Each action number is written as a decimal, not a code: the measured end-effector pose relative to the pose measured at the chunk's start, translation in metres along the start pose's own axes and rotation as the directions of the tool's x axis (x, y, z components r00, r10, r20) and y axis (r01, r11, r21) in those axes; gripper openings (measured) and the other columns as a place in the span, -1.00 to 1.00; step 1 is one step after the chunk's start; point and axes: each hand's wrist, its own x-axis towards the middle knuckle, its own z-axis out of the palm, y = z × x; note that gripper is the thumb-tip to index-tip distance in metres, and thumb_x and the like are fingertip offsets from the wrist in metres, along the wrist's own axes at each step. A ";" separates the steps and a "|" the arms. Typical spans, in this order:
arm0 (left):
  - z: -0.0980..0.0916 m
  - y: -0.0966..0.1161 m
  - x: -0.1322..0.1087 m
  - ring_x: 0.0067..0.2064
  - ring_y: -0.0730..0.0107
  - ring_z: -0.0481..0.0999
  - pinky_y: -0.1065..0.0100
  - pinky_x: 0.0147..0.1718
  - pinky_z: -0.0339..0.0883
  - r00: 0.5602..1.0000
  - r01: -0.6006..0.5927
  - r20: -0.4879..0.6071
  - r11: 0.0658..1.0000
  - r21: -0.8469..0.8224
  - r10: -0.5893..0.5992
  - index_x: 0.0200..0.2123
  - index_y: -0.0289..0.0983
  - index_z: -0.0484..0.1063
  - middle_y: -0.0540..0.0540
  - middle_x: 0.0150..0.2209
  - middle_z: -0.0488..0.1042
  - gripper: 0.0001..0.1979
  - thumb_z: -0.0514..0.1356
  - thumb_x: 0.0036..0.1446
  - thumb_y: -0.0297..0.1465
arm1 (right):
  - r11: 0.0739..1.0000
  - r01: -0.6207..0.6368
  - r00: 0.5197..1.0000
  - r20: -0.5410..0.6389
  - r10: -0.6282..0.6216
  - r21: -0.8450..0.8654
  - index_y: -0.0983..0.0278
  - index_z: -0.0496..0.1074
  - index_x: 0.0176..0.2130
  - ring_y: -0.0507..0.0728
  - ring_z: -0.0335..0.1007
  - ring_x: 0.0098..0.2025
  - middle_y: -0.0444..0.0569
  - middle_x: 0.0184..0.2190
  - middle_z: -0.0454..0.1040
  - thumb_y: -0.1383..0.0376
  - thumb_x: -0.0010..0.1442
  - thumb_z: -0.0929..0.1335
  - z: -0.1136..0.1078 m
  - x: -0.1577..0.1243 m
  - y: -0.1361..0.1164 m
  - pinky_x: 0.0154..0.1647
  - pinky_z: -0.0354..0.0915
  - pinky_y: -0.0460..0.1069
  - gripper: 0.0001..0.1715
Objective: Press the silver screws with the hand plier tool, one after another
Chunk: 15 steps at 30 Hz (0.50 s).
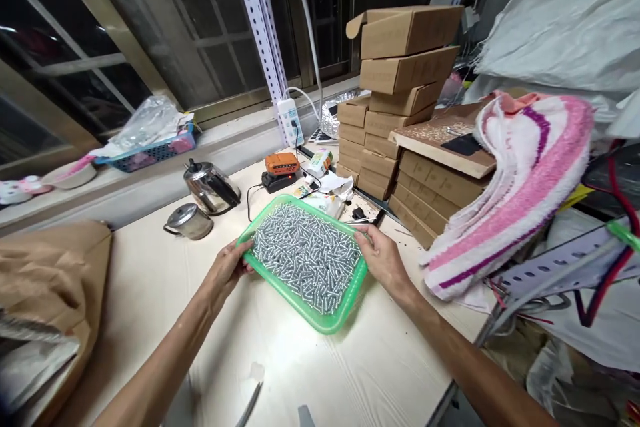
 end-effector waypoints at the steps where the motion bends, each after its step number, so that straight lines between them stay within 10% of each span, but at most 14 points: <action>1: -0.001 0.005 -0.001 -0.73 0.58 0.23 0.49 -0.70 0.20 1.000 0.000 -0.003 1.000 0.009 0.000 -0.46 -0.27 0.30 0.21 -0.75 0.20 -0.62 0.42 -0.23 -0.24 | 1.000 0.005 1.000 -0.009 -0.005 0.013 0.27 0.50 -0.15 0.09 0.38 -0.36 -0.01 -0.32 0.54 -0.05 0.17 0.33 -0.001 -0.001 -0.005 -0.40 0.27 -0.04 -0.52; 15: 0.007 0.007 0.017 -0.76 0.59 0.20 0.48 -0.68 0.25 0.992 0.130 -0.017 0.981 0.146 -0.129 -0.57 -0.29 0.29 0.16 -0.79 0.17 -0.69 0.38 -0.05 -0.33 | 0.995 -0.080 0.996 0.033 0.078 0.054 0.31 0.49 -0.14 0.12 0.42 -0.37 0.01 -0.33 0.55 -0.12 0.16 0.32 -0.006 -0.003 0.011 -0.40 0.32 -0.01 -0.42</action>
